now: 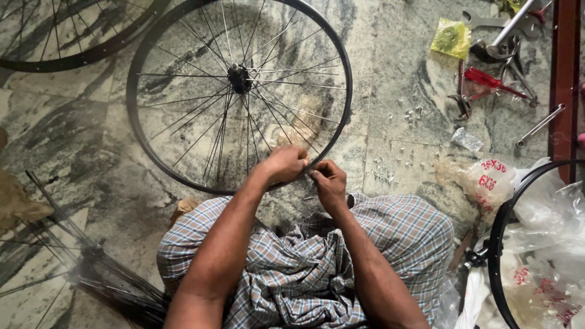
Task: The person sits on the floor and laces a bicycle wheel by inserting spokes through the rim and hub, then securing them with nipples. The person works methodically around the wheel, handling each spoke individually.
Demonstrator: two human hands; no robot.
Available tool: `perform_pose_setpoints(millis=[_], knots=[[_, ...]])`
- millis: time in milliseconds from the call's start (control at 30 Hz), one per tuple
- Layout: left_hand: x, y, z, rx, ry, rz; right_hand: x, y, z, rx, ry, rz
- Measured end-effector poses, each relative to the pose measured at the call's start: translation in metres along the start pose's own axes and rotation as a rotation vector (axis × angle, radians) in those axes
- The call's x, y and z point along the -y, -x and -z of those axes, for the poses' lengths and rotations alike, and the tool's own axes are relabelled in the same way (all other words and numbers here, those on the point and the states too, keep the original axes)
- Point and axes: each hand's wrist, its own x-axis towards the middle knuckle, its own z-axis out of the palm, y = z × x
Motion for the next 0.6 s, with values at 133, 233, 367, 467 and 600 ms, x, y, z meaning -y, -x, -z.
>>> perform_pose_setpoints(millis=[133,233,367,467,600], knots=[[-0.0022,0.0018,-0.004,-0.103,-0.238,-0.01,-0.001,0.0013,-0.0022,0.022,-0.145,0.0],[0.0027,0.0003,-0.0035,-0.058,-0.102,0.015,-0.0023,0.0019,0.0003,-0.003,-0.107,-0.029],[0.0052,-0.0035,-0.0002,-0.049,-0.078,-0.07,-0.0025,-0.0002,0.0017,-0.011,-0.133,-0.029],[0.0042,-0.0031,-0.0047,-0.062,-0.23,-0.018,-0.003,-0.0002,0.0004,-0.007,-0.134,-0.045],[0.0067,-0.0049,-0.0038,-0.207,-0.011,-0.072,-0.0037,0.0016,0.0014,-0.007,-0.131,-0.019]])
